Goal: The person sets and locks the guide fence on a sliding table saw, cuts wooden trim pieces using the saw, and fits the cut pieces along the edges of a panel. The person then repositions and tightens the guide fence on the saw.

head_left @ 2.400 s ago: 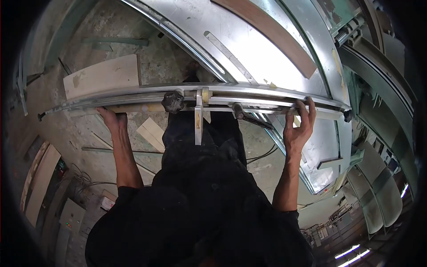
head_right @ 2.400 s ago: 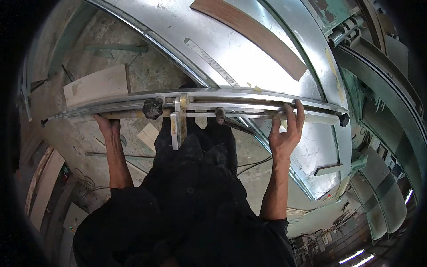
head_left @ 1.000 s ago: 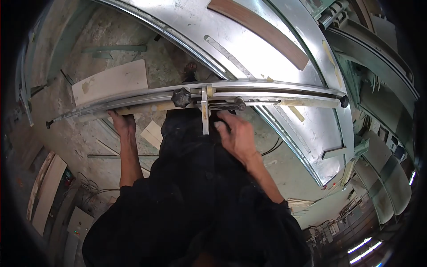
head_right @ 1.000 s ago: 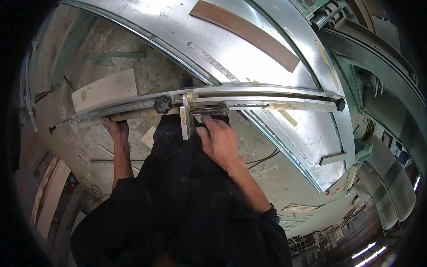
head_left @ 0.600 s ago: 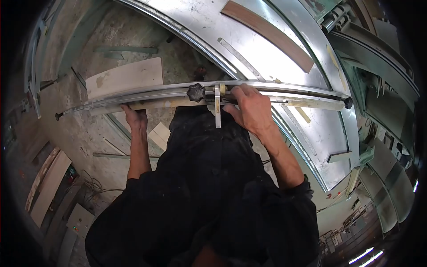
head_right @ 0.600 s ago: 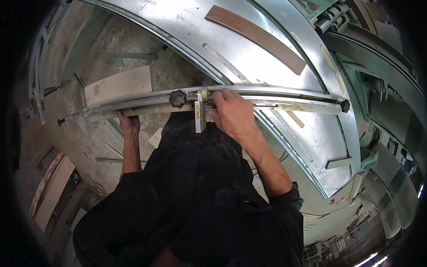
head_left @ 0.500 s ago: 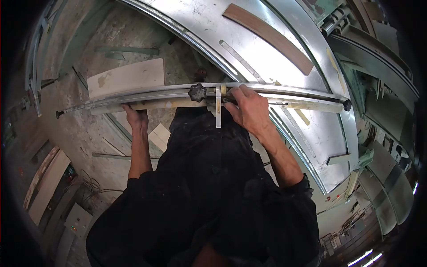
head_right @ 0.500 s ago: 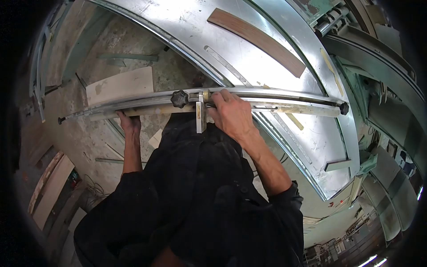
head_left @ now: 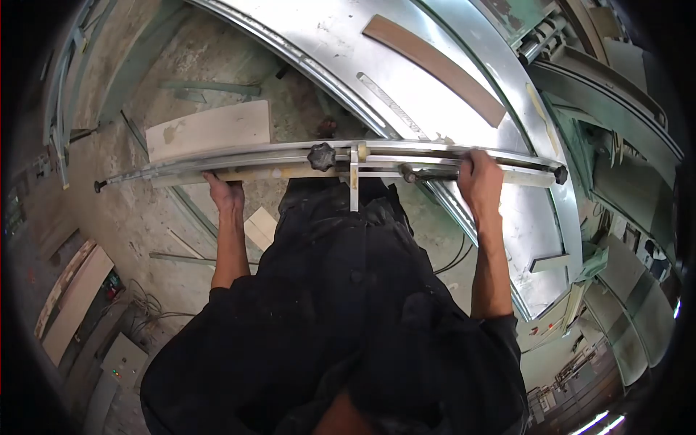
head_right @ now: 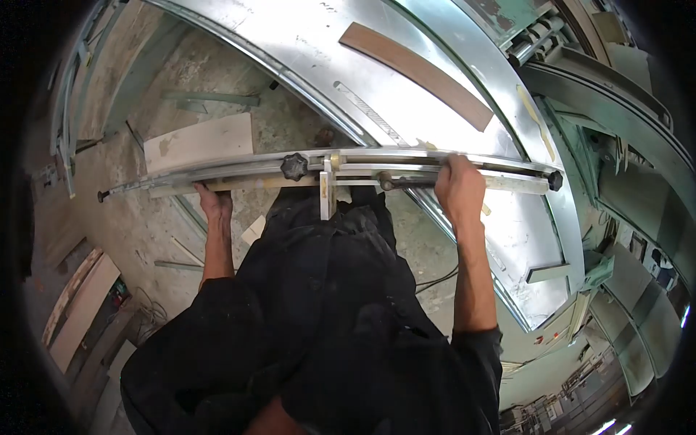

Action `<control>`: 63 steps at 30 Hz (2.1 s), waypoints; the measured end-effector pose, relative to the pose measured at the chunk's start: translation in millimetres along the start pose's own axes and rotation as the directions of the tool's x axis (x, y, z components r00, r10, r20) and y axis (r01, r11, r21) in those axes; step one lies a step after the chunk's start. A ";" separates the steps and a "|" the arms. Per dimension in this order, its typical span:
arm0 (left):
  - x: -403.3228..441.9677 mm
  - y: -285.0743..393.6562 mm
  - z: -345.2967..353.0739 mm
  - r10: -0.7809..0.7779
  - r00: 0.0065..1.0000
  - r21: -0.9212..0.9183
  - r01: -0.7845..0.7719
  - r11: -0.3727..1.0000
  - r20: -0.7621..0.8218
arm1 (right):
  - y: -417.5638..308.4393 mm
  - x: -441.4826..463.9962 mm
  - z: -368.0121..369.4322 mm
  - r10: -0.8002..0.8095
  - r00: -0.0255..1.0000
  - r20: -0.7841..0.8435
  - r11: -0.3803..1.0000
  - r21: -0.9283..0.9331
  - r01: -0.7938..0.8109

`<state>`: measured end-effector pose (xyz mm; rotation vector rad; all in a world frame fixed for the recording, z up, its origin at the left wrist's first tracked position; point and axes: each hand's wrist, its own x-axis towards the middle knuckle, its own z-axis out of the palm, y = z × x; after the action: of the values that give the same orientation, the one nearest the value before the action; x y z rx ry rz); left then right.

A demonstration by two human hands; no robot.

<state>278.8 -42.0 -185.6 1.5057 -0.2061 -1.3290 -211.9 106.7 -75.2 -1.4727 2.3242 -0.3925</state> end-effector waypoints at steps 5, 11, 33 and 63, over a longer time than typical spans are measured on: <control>8.0 -3.6 -14.5 0.010 0.998 0.010 -0.011 1.000 0.054 | -39.6 -87.4 19.9 -0.017 0.997 0.079 0.956 0.292 -0.007; -1.9 2.4 -10.1 -0.024 0.995 0.005 0.023 1.000 0.099 | -105.0 -78.7 38.8 -0.386 0.909 0.157 0.901 0.275 0.335; 5.1 -2.2 -20.2 -0.047 0.999 0.038 0.047 0.998 0.001 | -85.5 -86.4 38.3 -0.408 0.908 0.100 0.879 0.312 0.360; 12.7 -2.9 -32.3 -0.032 1.000 0.156 0.031 0.987 0.001 | -41.1 -31.3 19.5 -0.146 0.982 0.122 0.967 -0.193 0.167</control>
<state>307.7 -31.1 -201.7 1.6433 -0.2960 -1.3667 -157.9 117.2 -70.8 -1.7356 2.2247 -0.1151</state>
